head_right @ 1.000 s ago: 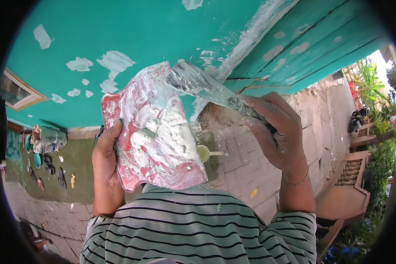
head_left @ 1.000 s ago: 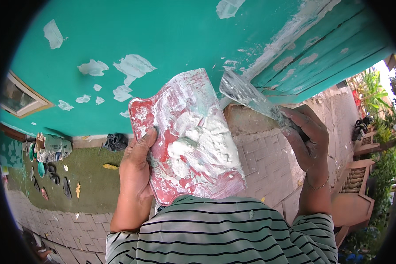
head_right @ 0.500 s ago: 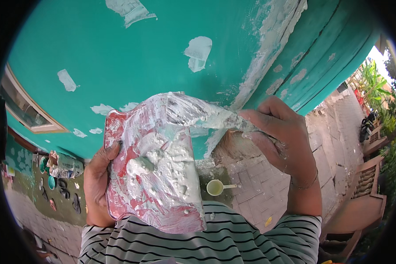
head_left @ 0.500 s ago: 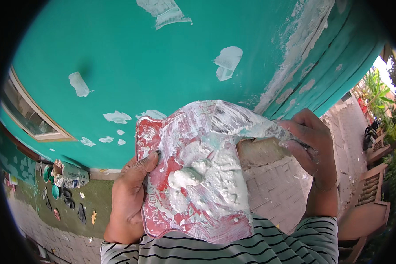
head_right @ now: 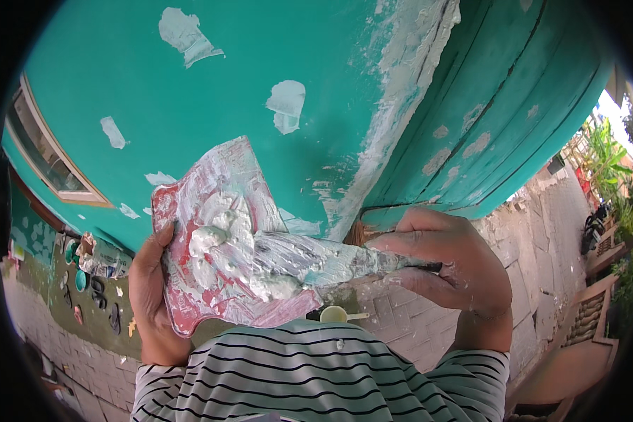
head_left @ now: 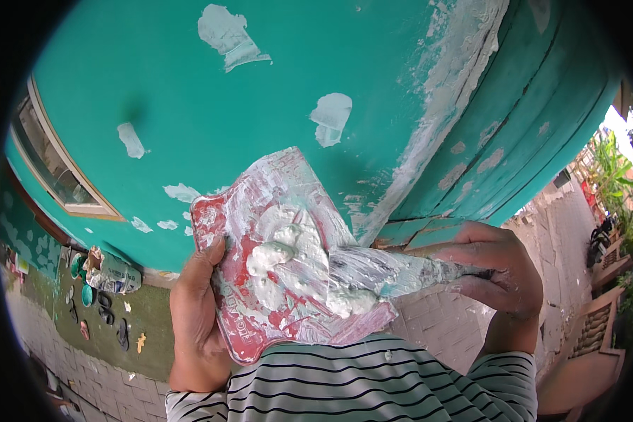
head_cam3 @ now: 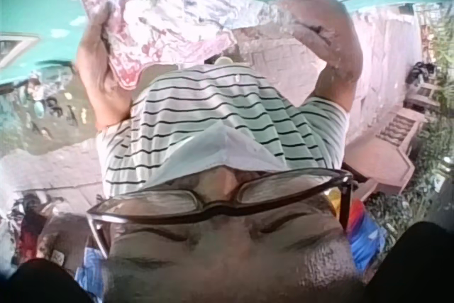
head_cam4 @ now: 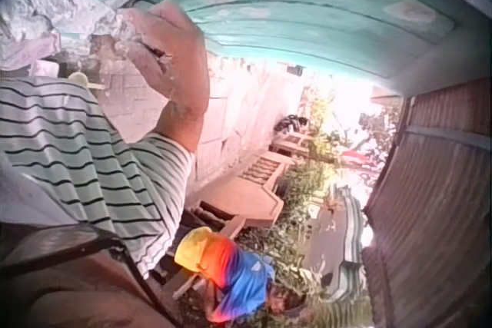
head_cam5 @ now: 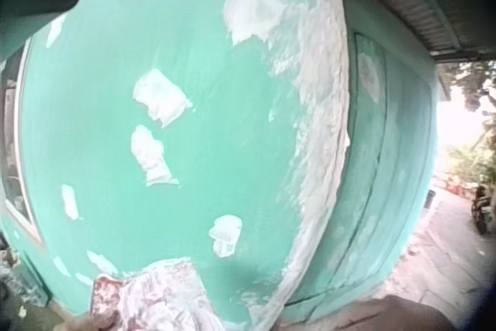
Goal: The person applies wall putty to the corner of an exterior wall using a putty knife and a plastic tray.
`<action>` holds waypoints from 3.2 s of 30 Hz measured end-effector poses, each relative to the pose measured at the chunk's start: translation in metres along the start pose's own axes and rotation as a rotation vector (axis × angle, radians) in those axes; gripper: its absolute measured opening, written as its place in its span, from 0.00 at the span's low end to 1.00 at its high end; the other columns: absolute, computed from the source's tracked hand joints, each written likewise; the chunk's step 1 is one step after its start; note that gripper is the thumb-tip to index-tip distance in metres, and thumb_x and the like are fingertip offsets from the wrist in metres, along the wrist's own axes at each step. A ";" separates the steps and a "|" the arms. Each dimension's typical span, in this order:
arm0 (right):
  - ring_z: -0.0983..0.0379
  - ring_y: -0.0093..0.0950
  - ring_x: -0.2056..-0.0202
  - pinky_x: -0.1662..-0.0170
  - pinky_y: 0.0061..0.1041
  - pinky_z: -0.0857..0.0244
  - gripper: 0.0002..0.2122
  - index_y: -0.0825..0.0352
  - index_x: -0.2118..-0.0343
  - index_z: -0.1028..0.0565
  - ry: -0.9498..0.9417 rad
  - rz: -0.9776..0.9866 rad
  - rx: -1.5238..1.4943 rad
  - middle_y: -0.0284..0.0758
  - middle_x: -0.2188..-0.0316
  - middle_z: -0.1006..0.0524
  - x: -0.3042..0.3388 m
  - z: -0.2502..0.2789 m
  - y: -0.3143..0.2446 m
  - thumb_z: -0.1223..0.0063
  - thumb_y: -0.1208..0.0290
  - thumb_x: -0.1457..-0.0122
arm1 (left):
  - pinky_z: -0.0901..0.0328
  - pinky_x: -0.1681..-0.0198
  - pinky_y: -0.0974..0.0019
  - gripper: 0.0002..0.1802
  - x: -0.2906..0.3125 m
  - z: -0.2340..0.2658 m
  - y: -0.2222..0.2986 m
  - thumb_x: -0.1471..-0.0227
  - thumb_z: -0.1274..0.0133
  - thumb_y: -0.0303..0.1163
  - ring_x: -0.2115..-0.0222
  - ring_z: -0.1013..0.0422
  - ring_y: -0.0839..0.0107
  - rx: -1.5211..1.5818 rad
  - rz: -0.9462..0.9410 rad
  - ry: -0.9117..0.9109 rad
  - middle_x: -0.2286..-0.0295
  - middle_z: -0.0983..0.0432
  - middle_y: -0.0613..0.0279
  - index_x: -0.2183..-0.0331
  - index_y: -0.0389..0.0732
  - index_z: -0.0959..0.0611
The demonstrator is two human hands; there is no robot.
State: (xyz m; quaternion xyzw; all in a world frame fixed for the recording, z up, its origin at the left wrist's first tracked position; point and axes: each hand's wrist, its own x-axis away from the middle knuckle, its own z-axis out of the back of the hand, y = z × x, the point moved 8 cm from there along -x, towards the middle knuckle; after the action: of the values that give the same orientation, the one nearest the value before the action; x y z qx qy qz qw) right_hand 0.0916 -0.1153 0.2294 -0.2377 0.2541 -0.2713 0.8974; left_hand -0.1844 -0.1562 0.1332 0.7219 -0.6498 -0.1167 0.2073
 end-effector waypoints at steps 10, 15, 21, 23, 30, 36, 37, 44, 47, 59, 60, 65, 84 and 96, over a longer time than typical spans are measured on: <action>0.33 0.28 0.70 0.68 0.24 0.40 0.21 0.68 0.53 0.21 0.113 0.151 0.067 0.36 0.71 0.29 -0.035 -0.001 0.029 0.38 0.78 0.54 | 0.26 0.51 0.45 0.24 0.002 0.012 -0.013 0.37 0.58 0.31 0.52 0.26 0.49 0.085 -0.074 0.055 0.49 0.28 0.39 0.43 0.30 0.34; 0.33 0.25 0.70 0.67 0.23 0.39 0.20 0.69 0.53 0.20 0.136 0.132 0.044 0.35 0.70 0.29 -0.040 -0.003 0.037 0.37 0.78 0.53 | 0.25 0.52 0.43 0.23 0.003 0.017 -0.015 0.39 0.57 0.28 0.54 0.25 0.47 0.082 -0.080 0.032 0.51 0.28 0.36 0.44 0.28 0.33; 0.31 0.24 0.69 0.66 0.21 0.38 0.19 0.73 0.53 0.21 0.112 0.085 -0.103 0.35 0.69 0.27 -0.033 -0.012 0.045 0.38 0.79 0.50 | 0.25 0.53 0.43 0.24 -0.002 0.018 -0.016 0.39 0.57 0.29 0.55 0.24 0.48 0.062 -0.058 0.014 0.52 0.27 0.37 0.44 0.28 0.33; 0.31 0.22 0.68 0.65 0.19 0.37 0.18 0.73 0.53 0.22 0.078 0.022 -0.210 0.35 0.68 0.27 -0.025 -0.011 0.051 0.38 0.80 0.48 | 0.26 0.51 0.46 0.24 -0.007 0.021 -0.021 0.39 0.57 0.31 0.54 0.24 0.50 -0.012 -0.035 -0.028 0.51 0.27 0.39 0.44 0.29 0.33; 0.33 0.15 0.63 0.58 0.14 0.37 0.25 0.76 0.44 0.31 -0.168 -0.136 -0.695 0.30 0.62 0.29 -0.017 -0.009 0.047 0.36 0.78 0.45 | 0.24 0.56 0.42 0.24 -0.003 0.021 -0.007 0.43 0.54 0.27 0.58 0.22 0.47 0.049 -0.005 -0.023 0.55 0.25 0.36 0.46 0.27 0.31; 0.31 0.19 0.62 0.58 0.18 0.35 0.23 0.72 0.47 0.31 -0.031 0.069 -0.758 0.34 0.62 0.27 -0.023 0.044 0.088 0.38 0.80 0.46 | 0.25 0.54 0.42 0.24 -0.001 0.061 0.008 0.46 0.52 0.25 0.58 0.23 0.47 -0.040 -0.191 0.071 0.55 0.24 0.37 0.48 0.25 0.29; 0.30 0.20 0.63 0.59 0.19 0.34 0.22 0.72 0.47 0.31 -0.050 0.128 -0.760 0.35 0.63 0.27 -0.023 0.056 0.095 0.38 0.81 0.46 | 0.25 0.54 0.42 0.24 0.002 0.066 0.011 0.46 0.52 0.25 0.58 0.23 0.47 -0.046 -0.214 0.070 0.55 0.24 0.36 0.48 0.25 0.29; 0.25 0.22 0.70 0.71 0.18 0.34 0.12 0.72 0.58 0.22 0.093 0.262 -0.640 0.38 0.67 0.19 -0.065 0.128 0.148 0.39 0.78 0.45 | 0.27 0.52 0.42 0.25 0.012 0.084 0.013 0.45 0.55 0.27 0.56 0.24 0.47 -0.065 -0.307 0.136 0.53 0.26 0.38 0.45 0.28 0.31; 0.25 0.22 0.70 0.71 0.18 0.35 0.11 0.73 0.59 0.21 0.061 0.169 -0.555 0.37 0.68 0.18 -0.097 0.132 0.176 0.39 0.77 0.45 | 0.27 0.51 0.42 0.26 0.014 0.083 0.008 0.44 0.55 0.28 0.55 0.24 0.47 -0.080 -0.322 0.126 0.52 0.26 0.39 0.44 0.29 0.32; 0.24 0.19 0.74 0.74 0.15 0.37 0.12 0.74 0.61 0.19 0.075 0.028 -0.430 0.37 0.72 0.18 -0.163 0.151 0.216 0.37 0.76 0.48 | 0.31 0.49 0.53 0.25 0.016 0.116 0.002 0.40 0.52 0.33 0.51 0.27 0.55 -0.291 -0.288 0.394 0.51 0.26 0.46 0.45 0.28 0.29; 0.24 0.19 0.74 0.74 0.15 0.37 0.12 0.74 0.61 0.19 0.095 0.015 -0.401 0.37 0.73 0.18 -0.166 0.154 0.215 0.37 0.76 0.48 | 0.31 0.49 0.53 0.25 0.015 0.117 0.002 0.40 0.52 0.32 0.51 0.27 0.54 -0.311 -0.294 0.412 0.51 0.26 0.46 0.45 0.28 0.29; 0.25 0.19 0.75 0.74 0.16 0.37 0.12 0.74 0.61 0.19 0.177 -0.032 -0.368 0.35 0.73 0.18 -0.166 0.163 0.232 0.38 0.75 0.48 | 0.28 0.50 0.46 0.26 0.003 0.108 -0.002 0.43 0.54 0.30 0.54 0.25 0.50 -0.192 -0.347 0.284 0.51 0.26 0.42 0.44 0.29 0.32; 0.28 0.30 0.68 0.58 0.29 0.40 0.20 0.62 0.56 0.19 1.115 0.559 0.792 0.31 0.68 0.24 -0.049 0.127 0.070 0.42 0.85 0.55 | 0.26 0.54 0.47 0.25 -0.008 0.114 -0.017 0.44 0.54 0.29 0.59 0.23 0.50 -0.071 -0.340 0.219 0.54 0.24 0.41 0.47 0.28 0.29; 0.28 0.29 0.63 0.53 0.29 0.41 0.20 0.58 0.54 0.20 0.949 0.571 0.674 0.29 0.68 0.25 -0.122 0.181 0.099 0.44 0.85 0.50 | 0.26 0.52 0.47 0.25 -0.002 0.141 -0.025 0.45 0.55 0.29 0.58 0.23 0.50 -0.076 -0.392 0.245 0.55 0.24 0.41 0.47 0.27 0.30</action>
State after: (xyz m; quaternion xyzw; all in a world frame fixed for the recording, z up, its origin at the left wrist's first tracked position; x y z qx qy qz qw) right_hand 0.1458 0.0847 0.3505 0.2796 0.5772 -0.1621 0.7499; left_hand -0.2242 -0.1734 -0.0028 0.8347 -0.4624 -0.0905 0.2851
